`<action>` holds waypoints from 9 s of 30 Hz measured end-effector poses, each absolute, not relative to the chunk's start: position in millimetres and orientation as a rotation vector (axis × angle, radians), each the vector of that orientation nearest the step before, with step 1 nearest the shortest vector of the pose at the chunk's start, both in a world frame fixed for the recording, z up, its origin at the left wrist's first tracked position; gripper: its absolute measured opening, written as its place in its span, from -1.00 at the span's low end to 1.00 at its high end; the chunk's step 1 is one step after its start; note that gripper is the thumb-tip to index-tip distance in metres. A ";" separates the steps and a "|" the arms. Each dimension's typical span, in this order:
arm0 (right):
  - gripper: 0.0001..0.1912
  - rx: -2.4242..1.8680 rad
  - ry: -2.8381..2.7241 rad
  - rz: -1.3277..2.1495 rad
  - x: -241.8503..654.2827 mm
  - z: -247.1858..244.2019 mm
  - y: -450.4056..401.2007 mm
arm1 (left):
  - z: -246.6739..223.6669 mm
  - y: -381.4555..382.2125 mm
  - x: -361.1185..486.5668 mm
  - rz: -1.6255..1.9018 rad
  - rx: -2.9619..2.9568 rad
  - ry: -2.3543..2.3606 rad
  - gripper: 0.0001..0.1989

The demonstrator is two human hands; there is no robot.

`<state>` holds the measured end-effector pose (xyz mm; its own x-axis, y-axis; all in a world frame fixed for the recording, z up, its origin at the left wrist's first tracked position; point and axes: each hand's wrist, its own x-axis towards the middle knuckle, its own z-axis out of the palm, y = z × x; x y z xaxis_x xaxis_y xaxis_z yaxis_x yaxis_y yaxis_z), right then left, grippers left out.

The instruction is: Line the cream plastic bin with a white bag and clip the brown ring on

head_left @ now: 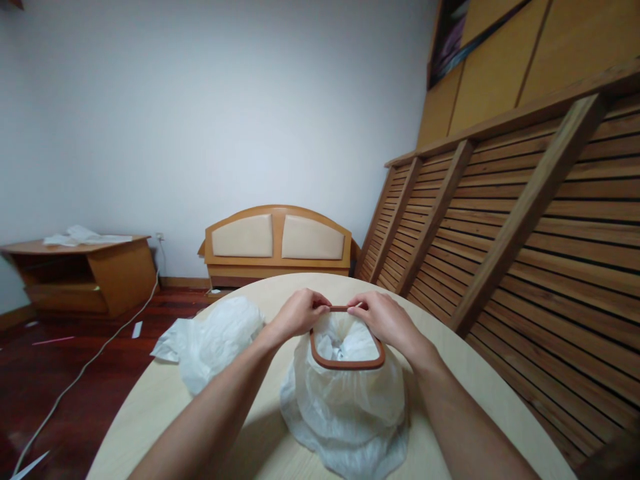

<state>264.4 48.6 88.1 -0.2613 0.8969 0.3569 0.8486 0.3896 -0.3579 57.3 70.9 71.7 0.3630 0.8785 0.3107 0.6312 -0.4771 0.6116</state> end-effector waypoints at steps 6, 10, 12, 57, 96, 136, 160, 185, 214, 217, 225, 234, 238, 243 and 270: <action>-0.86 -1.549 -2.152 0.052 261.7 88.8 45.9 | 71.1 70.0 57.0 0.890 2.267 1.319 -0.68; -0.84 -1.550 -2.169 0.028 261.3 89.4 43.9 | 71.1 69.4 57.6 0.896 2.250 1.328 -0.65; -0.84 -1.545 -2.166 0.022 261.5 89.7 42.9 | 72.4 67.9 58.2 0.890 2.239 1.336 -0.65; -0.83 -1.408 -2.153 0.070 264.0 91.9 41.8 | 78.3 63.1 58.9 0.922 2.355 1.305 -0.73; -0.87 -1.057 -2.701 0.364 252.5 127.5 -27.7 | 75.4 66.6 58.6 0.961 2.292 1.249 -0.69; -0.78 -1.736 -2.130 0.058 285.7 113.9 13.6 | 76.8 60.2 65.7 0.914 2.252 1.713 -0.70; -0.71 -1.850 -2.093 -0.248 272.8 120.7 2.7 | 80.2 58.7 62.8 0.875 2.222 1.677 -0.69; -0.78 -1.610 -2.475 -0.115 238.3 130.5 -39.4 | 86.7 44.7 70.8 0.879 2.200 1.873 -0.76; -0.79 -1.446 -2.566 -0.203 237.3 128.6 -41.3 | 87.4 47.8 66.8 0.871 2.215 1.843 -0.73; -0.74 -1.433 -2.558 -0.147 240.2 130.6 -39.0 | 87.8 48.7 64.5 0.835 2.232 1.819 -0.71; -0.72 -1.637 -2.126 -0.195 279.6 129.3 1.6 | 91.3 48.1 62.9 0.809 2.261 1.797 -0.71; -0.71 -1.690 -2.100 0.022 292.9 112.4 27.6 | 91.8 47.6 62.5 0.834 2.256 1.794 -0.73; -0.71 -1.722 -2.082 -0.016 291.5 113.3 26.9 | 90.9 48.4 61.7 0.827 2.244 1.784 -0.73; -0.70 -1.700 -2.070 -0.032 289.5 115.5 23.0 | 88.2 52.0 60.5 0.865 2.242 1.752 -0.72; -0.59 -1.459 -1.985 0.244 302.0 122.3 25.7 | 89.6 59.0 58.9 1.327 2.009 1.491 -0.73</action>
<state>302.0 25.7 122.3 -0.1658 0.9050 0.3918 0.7829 0.3624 -0.5057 58.9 59.0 89.6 0.0302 0.8721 0.4884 0.5866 -0.4111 0.6977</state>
